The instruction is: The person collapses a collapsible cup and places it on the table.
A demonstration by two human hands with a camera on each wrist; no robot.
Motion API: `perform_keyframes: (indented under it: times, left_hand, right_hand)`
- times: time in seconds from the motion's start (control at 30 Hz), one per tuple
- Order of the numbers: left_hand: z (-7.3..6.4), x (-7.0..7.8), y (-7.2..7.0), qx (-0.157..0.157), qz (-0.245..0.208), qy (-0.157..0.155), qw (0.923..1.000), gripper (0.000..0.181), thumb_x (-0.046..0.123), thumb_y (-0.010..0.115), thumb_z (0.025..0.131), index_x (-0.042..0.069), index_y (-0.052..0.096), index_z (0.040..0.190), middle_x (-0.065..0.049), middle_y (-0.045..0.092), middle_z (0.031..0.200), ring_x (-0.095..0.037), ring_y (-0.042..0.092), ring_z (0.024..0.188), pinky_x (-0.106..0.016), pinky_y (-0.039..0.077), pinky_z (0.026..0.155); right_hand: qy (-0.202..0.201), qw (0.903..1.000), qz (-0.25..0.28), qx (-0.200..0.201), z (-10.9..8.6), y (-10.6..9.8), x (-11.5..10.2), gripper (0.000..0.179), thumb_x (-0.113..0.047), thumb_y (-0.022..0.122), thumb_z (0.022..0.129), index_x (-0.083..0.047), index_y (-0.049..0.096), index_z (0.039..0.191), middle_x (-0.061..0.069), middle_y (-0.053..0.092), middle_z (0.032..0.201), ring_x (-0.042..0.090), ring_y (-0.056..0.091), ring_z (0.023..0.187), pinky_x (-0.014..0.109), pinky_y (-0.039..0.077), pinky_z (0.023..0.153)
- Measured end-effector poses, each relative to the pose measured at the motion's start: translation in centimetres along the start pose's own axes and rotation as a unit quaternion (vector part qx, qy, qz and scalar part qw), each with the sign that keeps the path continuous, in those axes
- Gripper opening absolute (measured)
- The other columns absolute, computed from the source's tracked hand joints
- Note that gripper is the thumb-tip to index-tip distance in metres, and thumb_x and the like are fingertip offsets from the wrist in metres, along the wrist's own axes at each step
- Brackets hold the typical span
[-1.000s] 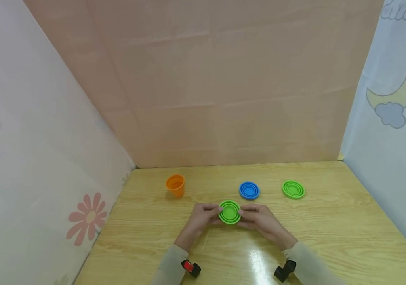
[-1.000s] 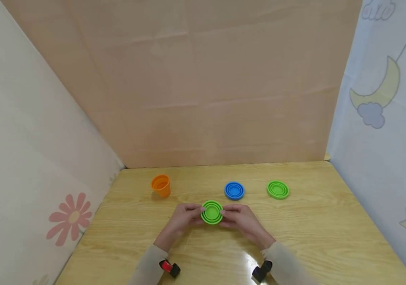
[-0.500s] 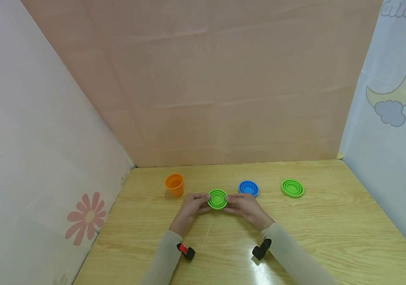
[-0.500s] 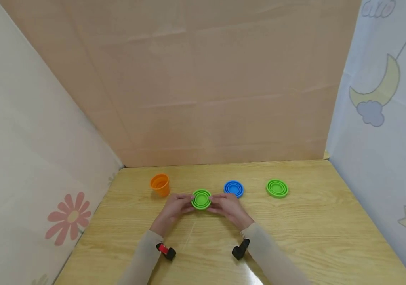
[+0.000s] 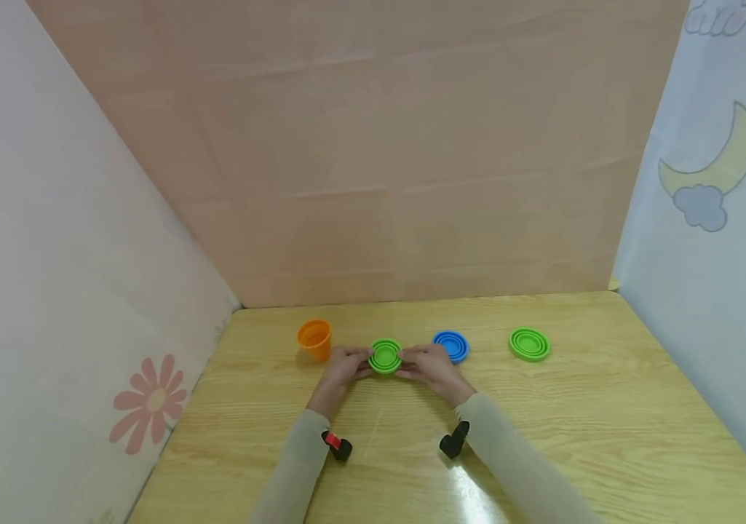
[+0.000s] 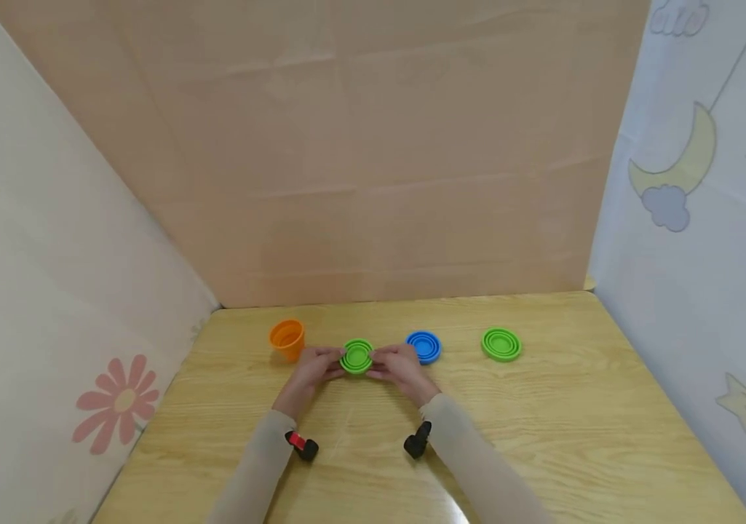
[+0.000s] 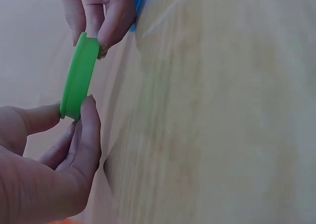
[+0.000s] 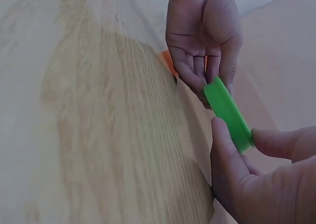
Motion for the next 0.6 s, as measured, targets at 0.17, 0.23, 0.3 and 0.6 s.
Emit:
perform_keyframes:
  times: [0.17, 0.23, 0.3, 0.6]
  left_hand:
    - [0.9, 0.0, -0.5, 0.032, 0.018, -0.004, 0.9993, 0.028, 0.011, 0.07, 0.101, -0.009, 0.073, 0.12, -0.023, 0.075, 0.119, -0.012, 0.074, 0.084, -0.03, 0.068, 0.079]
    - [1.0, 0.0, -0.6, 0.036, 0.022, -0.004, 0.9991, 0.028, 0.01, 0.069, 0.101, -0.01, 0.073, 0.12, -0.026, 0.074, 0.122, -0.013, 0.074, 0.085, -0.03, 0.068, 0.08]
    - [1.0, 0.1, -0.7, 0.04, 0.031, -0.001, 0.9987, 0.027, 0.01, 0.068, 0.102, -0.01, 0.073, 0.12, -0.027, 0.073, 0.125, -0.013, 0.075, 0.088, -0.029, 0.068, 0.079]
    - [0.6, 1.8, -1.1, 0.064, 0.093, 0.039, 0.9928, 0.024, 0.008, 0.066, 0.102, -0.009, 0.076, 0.114, -0.027, 0.074, 0.12, -0.015, 0.075, 0.088, -0.028, 0.068, 0.077]
  right_hand:
    - [-0.001, 0.9994, -0.029, 0.018, 1.0, 0.2, -0.3, 0.031, -0.004, 0.063, 0.103, 0.014, 0.065, 0.129, 0.026, 0.07, 0.125, 0.022, 0.077, 0.1, 0.037, 0.066, 0.093]
    - [-0.002, 0.9986, -0.045, 0.026, 1.3, 0.3, -0.5, 0.031, -0.004, 0.064, 0.103, 0.014, 0.065, 0.128, 0.026, 0.071, 0.122, 0.021, 0.077, 0.096, 0.036, 0.067, 0.09]
    - [0.0, 0.9977, -0.06, 0.032, 1.6, 0.3, -0.7, 0.03, -0.004, 0.064, 0.102, 0.014, 0.066, 0.127, 0.025, 0.071, 0.12, 0.022, 0.078, 0.094, 0.036, 0.068, 0.088]
    - [-0.025, 0.9888, -0.14, 0.046, 3.5, 0.6, -2.0, 0.024, -0.001, 0.066, 0.099, 0.013, 0.071, 0.117, 0.028, 0.074, 0.115, 0.033, 0.079, 0.097, 0.042, 0.068, 0.086]
Point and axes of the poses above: each hand's wrist, its own z-axis towards the middle knuckle, its own y-axis out of the palm, x = y × z, the point moved 9 cm from there along z, towards the middle knuckle
